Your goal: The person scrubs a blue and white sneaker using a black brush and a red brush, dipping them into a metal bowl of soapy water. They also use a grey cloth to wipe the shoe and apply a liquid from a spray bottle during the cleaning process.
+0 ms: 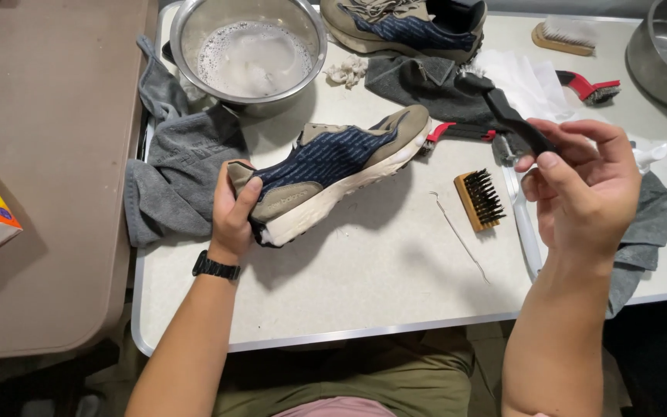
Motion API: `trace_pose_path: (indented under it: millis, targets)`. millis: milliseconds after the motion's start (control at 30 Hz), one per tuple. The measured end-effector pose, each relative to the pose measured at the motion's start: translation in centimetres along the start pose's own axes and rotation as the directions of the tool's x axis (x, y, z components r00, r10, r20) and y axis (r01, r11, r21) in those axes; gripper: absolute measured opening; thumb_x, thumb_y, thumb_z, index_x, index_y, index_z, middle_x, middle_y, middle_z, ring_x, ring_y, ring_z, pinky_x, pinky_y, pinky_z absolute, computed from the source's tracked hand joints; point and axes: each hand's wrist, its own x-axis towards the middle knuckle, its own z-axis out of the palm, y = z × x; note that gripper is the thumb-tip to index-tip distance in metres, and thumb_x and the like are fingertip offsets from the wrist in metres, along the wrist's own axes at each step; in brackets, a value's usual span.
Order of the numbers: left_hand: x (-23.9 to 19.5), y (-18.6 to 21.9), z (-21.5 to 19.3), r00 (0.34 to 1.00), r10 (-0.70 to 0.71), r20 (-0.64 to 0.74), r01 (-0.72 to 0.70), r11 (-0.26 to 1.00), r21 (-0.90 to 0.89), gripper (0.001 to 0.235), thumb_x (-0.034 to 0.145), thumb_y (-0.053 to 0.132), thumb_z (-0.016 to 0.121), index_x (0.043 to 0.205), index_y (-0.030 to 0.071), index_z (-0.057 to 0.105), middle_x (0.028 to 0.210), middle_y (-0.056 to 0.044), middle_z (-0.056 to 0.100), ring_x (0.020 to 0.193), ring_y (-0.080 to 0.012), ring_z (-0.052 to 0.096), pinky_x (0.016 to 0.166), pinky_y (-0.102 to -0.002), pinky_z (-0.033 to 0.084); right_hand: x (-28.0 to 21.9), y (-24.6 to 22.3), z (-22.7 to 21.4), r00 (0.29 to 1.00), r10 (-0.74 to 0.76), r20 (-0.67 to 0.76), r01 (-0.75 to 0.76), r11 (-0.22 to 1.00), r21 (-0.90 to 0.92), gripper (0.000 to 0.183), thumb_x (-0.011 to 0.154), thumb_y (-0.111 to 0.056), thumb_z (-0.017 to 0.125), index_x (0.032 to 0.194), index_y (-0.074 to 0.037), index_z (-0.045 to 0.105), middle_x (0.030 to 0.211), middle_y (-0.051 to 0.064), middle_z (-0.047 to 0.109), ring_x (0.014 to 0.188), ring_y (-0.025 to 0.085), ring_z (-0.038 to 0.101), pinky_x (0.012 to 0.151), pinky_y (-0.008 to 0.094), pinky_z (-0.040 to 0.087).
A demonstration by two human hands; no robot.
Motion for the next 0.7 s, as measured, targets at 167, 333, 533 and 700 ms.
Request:
trace_pose_path:
  millis: [167, 333, 533, 700]
  targets:
    - [0.0, 0.7, 0.3, 0.998, 0.057, 0.007, -0.058, 0.996, 0.064, 0.033, 0.096, 0.041, 0.059, 0.106, 0.011, 0.050, 0.094, 0.000, 0.047, 0.088, -0.0130, 0.046, 0.086, -0.029, 0.040, 3.5, 1.8, -0.1, 0.989, -0.040, -0.145, 0.075, 0.967, 0.243, 0.011, 0.097, -0.004, 0.074, 0.104, -0.007, 0.066, 0.108, 0.021, 0.075, 0.058, 0.014, 0.062, 0.048, 0.019, 0.048]
    - [-0.2, 1.2, 0.7, 0.999, 0.035, 0.002, -0.035, 0.998, 0.061, 0.034, 0.095, 0.042, 0.059, 0.107, 0.011, 0.051, 0.095, 0.000, 0.047, 0.089, -0.0125, 0.046, 0.086, -0.028, 0.040, 6.0, 4.0, 2.9, 0.977, -0.028, -0.210, 0.098, 0.938, 0.331, 0.020, 0.101, -0.022, 0.076, 0.107, -0.012, 0.061, 0.088, 0.010, 0.072, 0.073, 0.017, 0.072, 0.053, 0.022, 0.055]
    - [0.0, 1.6, 1.2, 0.991, -0.047, 0.124, 0.073, 0.975, -0.208, 0.033, 0.095, 0.031, 0.062, 0.112, 0.010, 0.045, 0.117, -0.020, 0.067, 0.102, -0.0274, 0.065, 0.091, -0.040, 0.055, 7.4, 6.0, 5.4, 1.000, 0.001, -0.025, 0.012, 0.865, 0.501, 0.011, 0.107, -0.023, 0.059, 0.111, -0.015, 0.051, 0.082, 0.007, 0.054, 0.078, 0.027, 0.063, 0.091, 0.050, 0.067]
    - [0.1, 1.8, 1.2, 0.989, -0.037, 0.140, 0.070, 0.968, -0.241, 0.029, 0.096, 0.029, 0.061, 0.108, 0.011, 0.043, 0.123, -0.025, 0.066, 0.111, -0.0318, 0.066, 0.095, -0.041, 0.053, 6.7, 7.6, 6.3, 0.988, 0.146, -0.041, -0.104, 0.852, 0.513, 0.017, 0.106, -0.005, 0.051, 0.117, -0.018, 0.052, 0.078, 0.001, 0.039, 0.064, 0.012, 0.033, 0.058, 0.026, 0.032]
